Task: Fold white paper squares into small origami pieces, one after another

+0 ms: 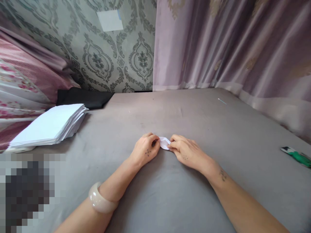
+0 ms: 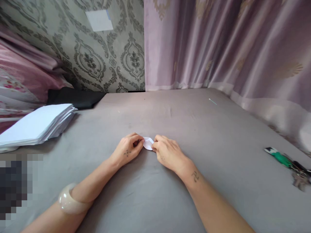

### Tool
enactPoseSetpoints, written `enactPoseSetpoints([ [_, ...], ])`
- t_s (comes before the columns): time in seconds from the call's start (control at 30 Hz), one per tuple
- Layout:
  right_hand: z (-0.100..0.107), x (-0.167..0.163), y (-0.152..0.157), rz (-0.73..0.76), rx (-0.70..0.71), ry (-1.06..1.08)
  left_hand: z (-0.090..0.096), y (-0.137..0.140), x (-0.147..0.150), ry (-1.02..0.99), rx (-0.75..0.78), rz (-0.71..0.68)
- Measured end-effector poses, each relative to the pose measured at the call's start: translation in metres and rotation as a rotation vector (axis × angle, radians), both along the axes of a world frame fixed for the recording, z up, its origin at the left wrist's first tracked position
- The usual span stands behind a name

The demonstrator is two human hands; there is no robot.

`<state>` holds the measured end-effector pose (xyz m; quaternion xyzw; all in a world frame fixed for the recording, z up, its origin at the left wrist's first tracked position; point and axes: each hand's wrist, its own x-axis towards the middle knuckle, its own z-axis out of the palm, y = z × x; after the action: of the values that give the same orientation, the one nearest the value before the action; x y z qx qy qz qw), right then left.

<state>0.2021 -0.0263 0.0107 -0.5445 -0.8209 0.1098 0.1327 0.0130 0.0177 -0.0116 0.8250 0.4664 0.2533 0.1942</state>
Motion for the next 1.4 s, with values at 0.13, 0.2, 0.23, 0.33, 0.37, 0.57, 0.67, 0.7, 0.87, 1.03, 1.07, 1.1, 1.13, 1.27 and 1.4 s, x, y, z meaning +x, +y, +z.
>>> enactPoseSetpoints([
  [0.13,-0.002,-0.009,-0.004,-0.085,0.071,-0.022,0.001,0.0,0.002,-0.146,0.007,0.004],
  [0.2,-0.004,-0.016,-0.008,-0.115,0.138,-0.026,0.004,0.0,0.003,-0.311,0.002,0.01],
  [0.23,-0.006,-0.02,-0.01,-0.121,0.18,-0.016,0.005,0.0,0.003,-0.396,-0.004,0.006],
  [0.33,-0.009,-0.033,-0.016,-0.085,0.257,0.003,0.007,0.0,0.004,-0.563,-0.023,-0.016],
  [0.37,-0.01,-0.036,-0.018,-0.069,0.269,0.005,0.006,0.0,0.005,-0.588,-0.026,-0.015],
  [0.57,-0.01,-0.045,-0.023,-0.028,0.266,0.017,0.0,0.001,0.006,-0.713,-0.08,0.044],
  [0.67,-0.009,-0.046,-0.024,-0.024,0.267,0.014,-0.003,0.001,0.005,-0.692,-0.113,0.04],
  [0.7,-0.009,-0.046,-0.024,-0.023,0.269,0.014,-0.003,0.001,0.005,-0.672,-0.131,0.035],
  [0.87,-0.01,-0.047,-0.025,-0.023,0.272,0.027,-0.001,-0.001,0.004,-0.604,-0.162,0.067],
  [1.03,-0.01,-0.049,-0.026,-0.024,0.275,0.024,-0.003,0.001,0.003,-0.531,-0.184,0.142],
  [1.07,-0.01,-0.049,-0.026,-0.026,0.277,0.022,-0.004,0.002,0.003,-0.528,-0.198,0.157],
  [1.1,-0.01,-0.049,-0.026,-0.027,0.277,0.017,-0.004,0.003,0.003,-0.533,-0.216,0.171],
  [1.13,-0.01,-0.049,-0.027,-0.027,0.277,0.011,-0.005,0.004,0.003,-0.546,-0.24,0.182],
  [1.27,-0.01,-0.046,-0.026,-0.036,0.261,-0.012,0.002,0.006,0.003,-0.671,-0.433,0.193],
  [1.4,-0.01,-0.042,-0.023,-0.052,0.253,-0.018,0.011,0.006,0.0,-0.825,-0.661,0.124],
])
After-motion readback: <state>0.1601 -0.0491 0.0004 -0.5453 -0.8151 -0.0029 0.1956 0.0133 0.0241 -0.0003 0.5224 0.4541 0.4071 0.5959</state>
